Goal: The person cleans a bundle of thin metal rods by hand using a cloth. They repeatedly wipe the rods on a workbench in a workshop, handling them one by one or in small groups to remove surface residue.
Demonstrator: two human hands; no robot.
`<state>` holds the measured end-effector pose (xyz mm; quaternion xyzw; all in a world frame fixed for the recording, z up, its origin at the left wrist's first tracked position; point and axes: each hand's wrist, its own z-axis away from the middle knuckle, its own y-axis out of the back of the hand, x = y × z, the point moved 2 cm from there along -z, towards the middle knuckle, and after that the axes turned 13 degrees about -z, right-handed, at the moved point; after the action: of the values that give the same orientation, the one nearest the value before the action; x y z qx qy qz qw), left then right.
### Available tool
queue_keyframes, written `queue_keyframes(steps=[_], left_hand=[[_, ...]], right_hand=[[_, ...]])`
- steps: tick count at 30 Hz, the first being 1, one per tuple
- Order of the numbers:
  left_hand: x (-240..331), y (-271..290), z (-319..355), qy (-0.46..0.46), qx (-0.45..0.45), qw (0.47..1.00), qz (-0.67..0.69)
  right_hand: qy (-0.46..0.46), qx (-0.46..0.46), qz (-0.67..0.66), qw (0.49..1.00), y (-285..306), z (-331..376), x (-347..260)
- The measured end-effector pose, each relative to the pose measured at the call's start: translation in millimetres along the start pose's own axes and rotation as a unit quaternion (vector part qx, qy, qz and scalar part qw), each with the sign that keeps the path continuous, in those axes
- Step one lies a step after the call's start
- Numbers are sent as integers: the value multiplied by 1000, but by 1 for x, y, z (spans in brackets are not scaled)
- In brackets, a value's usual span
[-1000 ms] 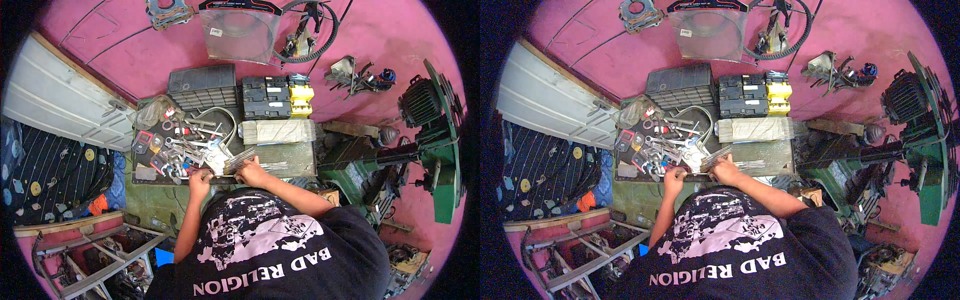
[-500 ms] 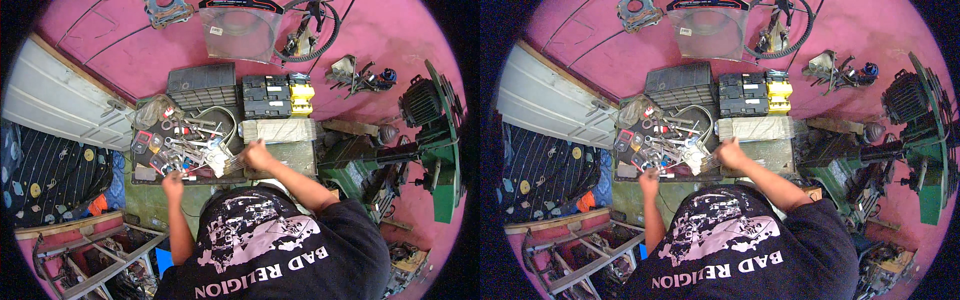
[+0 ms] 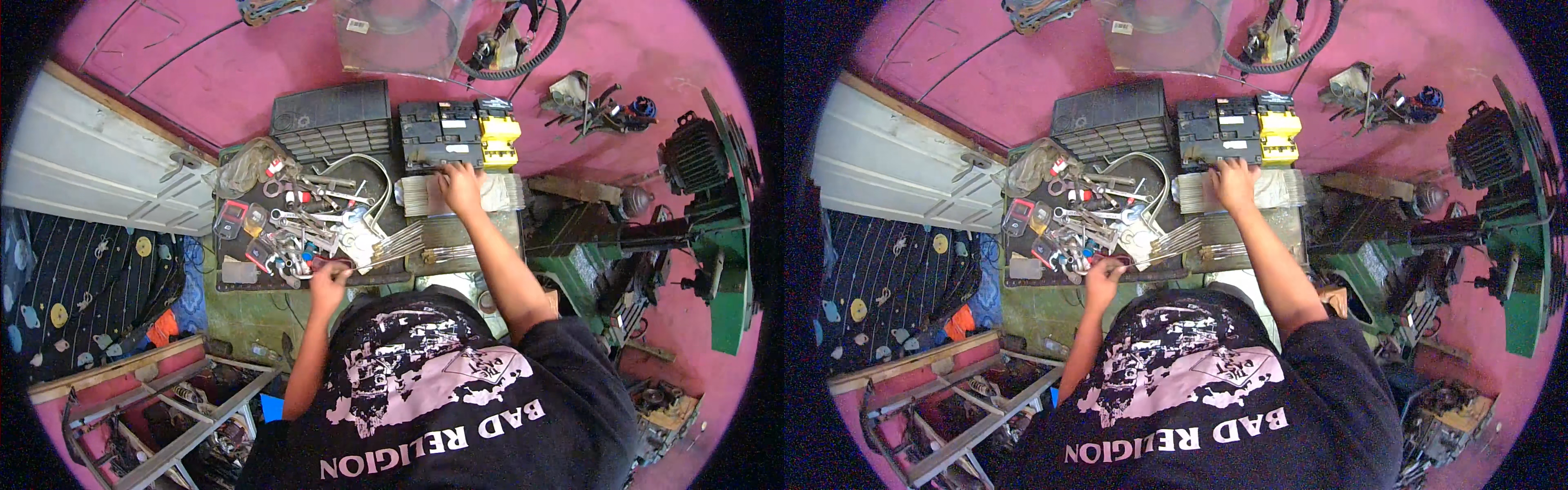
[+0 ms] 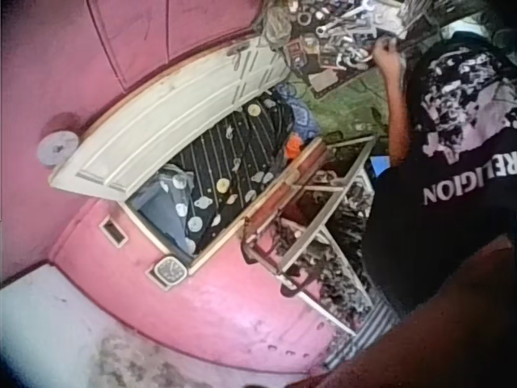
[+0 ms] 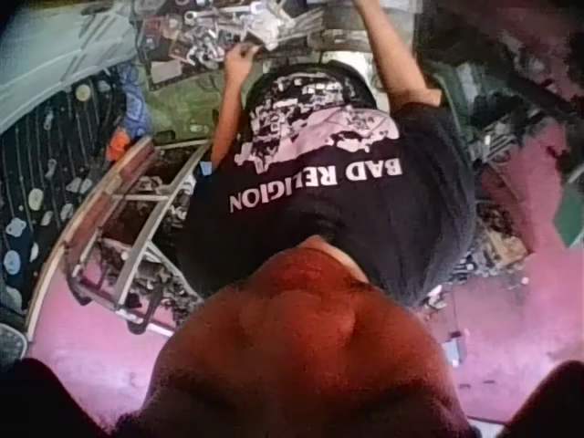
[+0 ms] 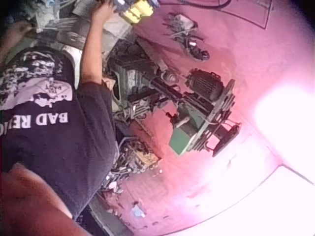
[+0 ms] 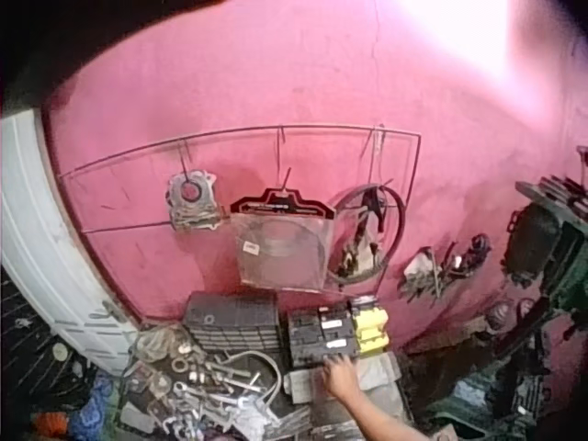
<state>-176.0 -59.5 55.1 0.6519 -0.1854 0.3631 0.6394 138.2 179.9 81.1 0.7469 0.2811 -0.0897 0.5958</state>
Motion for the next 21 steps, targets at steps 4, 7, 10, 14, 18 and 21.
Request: queue_keyframes(steps=[4,7,10,14,18,21], left_hand=[[37,-39,-13,-23,-66,998,0],[52,-63,-29,-70,-69,995,-2],[68,-83,-40,-48,-103,994,5],[71,-107,-36,-95,-99,990,-33],[74,-122,-29,-140,-91,984,-55],[79,-124,-25,-112,-104,982,-111]], right_hand=[[-128,2,-19,992,9,118,15],[-192,-158,29,968,5,170,22],[-155,-144,52,976,-12,192,31],[-150,-108,68,980,-28,195,39],[-148,-103,68,981,-32,198,40],[-177,-155,38,971,-31,193,47]])
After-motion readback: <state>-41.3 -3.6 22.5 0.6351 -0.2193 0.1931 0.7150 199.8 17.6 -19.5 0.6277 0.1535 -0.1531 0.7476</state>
